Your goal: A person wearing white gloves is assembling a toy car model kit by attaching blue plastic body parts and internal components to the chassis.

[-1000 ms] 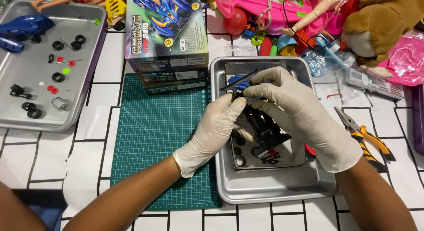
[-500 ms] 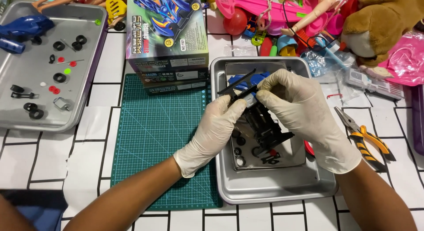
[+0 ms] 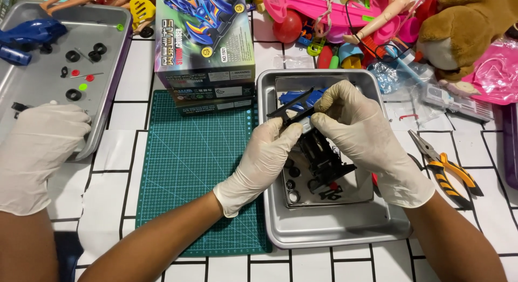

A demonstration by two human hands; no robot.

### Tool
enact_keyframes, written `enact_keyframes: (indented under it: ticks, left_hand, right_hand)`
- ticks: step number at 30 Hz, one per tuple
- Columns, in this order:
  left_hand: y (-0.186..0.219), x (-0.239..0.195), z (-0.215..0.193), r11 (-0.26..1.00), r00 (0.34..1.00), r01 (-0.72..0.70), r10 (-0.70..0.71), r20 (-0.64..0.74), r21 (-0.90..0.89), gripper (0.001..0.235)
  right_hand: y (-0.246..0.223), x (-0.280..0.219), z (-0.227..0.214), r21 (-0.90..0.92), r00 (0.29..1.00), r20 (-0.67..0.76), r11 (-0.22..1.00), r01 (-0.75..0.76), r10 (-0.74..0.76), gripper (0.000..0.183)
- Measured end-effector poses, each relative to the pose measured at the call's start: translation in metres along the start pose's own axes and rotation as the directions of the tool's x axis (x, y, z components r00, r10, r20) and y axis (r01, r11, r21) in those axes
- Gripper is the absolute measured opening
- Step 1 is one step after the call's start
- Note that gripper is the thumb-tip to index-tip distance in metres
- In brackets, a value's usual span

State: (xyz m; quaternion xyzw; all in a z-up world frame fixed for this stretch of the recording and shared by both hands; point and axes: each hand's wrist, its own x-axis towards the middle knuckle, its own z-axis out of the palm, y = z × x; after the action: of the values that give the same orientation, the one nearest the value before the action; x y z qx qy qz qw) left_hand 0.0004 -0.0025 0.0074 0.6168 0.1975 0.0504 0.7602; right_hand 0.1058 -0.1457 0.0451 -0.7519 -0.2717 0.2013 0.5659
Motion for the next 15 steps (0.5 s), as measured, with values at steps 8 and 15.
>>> enact_keyframes:
  ticks: [8,15]
  left_hand:
    - [-0.007,0.002,-0.002,0.994,0.996,-0.075,0.079,0.05,-0.079,0.03]
    - [0.002,-0.003,0.001,0.992,0.996,-0.074,0.079,0.048,-0.106,0.033]
  right_hand:
    - [-0.006,-0.001,-0.001,-0.029,0.999,-0.019,0.999,-0.033,0.033,0.018]
    - [-0.017,-0.001,-0.003,-0.069,0.989,0.016,0.987,-0.145,0.146,0.019]
